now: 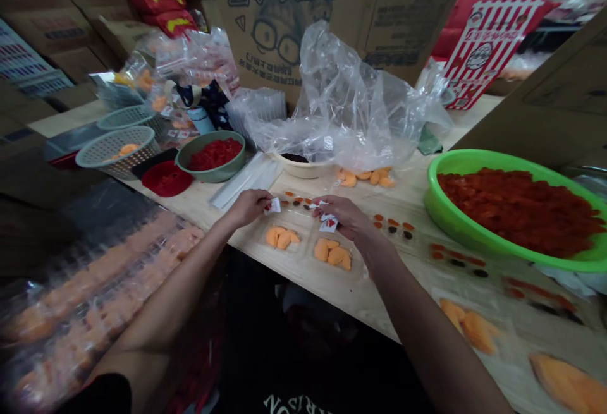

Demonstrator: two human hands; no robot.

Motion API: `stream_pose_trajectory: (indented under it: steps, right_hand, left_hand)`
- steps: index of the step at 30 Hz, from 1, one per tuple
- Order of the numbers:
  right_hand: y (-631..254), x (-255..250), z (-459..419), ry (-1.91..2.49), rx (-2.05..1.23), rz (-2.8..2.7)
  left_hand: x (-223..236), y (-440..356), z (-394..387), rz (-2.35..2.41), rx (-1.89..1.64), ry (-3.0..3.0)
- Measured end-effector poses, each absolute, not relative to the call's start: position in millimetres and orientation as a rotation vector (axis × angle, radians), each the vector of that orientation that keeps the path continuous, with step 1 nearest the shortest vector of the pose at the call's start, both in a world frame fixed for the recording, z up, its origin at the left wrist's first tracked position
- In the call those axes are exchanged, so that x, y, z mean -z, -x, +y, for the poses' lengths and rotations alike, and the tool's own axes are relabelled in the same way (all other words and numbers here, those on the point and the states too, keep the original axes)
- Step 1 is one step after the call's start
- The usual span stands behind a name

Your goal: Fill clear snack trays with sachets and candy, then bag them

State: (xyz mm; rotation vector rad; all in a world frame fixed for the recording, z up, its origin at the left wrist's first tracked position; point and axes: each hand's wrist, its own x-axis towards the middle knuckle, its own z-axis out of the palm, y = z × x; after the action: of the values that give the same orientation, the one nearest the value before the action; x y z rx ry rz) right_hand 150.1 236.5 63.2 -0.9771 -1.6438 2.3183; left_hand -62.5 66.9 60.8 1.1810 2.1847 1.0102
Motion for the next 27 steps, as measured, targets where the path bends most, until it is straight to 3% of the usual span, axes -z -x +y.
stream_pose_trajectory:
  steps: [4,6,11,14,19,22,27]
  right_hand:
    - [-129,-62,217,0.951,-1.874,-2.301]
    - [-125,-62,215,0.976,-1.71,-2.472]
    - [-138,-67,222,1.036,-1.647,-2.357]
    - [-147,-71,222,1.018,-1.689,-2.245]
    - [-152,-74,226,1.073,-2.187,-1.544]
    - [-159,-74,229,1.086,-2.354,-1.284]
    - [-173,-67,218,0.974,-2.443,-1.459]
  left_hand:
    - [-64,80,69,2.099,-0.466,-1.813]
    - [-63,74,67,2.172,-0.455,-1.9]
    - [-48,40,38,2.225,-0.538,-1.925]
    - [-42,23,22,2.049,-0.476,-1.932]
    - [-55,7,44,2.187,-0.632,-1.927]
    - [-64,0,72,2.063,-0.55,-2.002]
    - [-62,2,99,2.082,-0.503,-1.942]
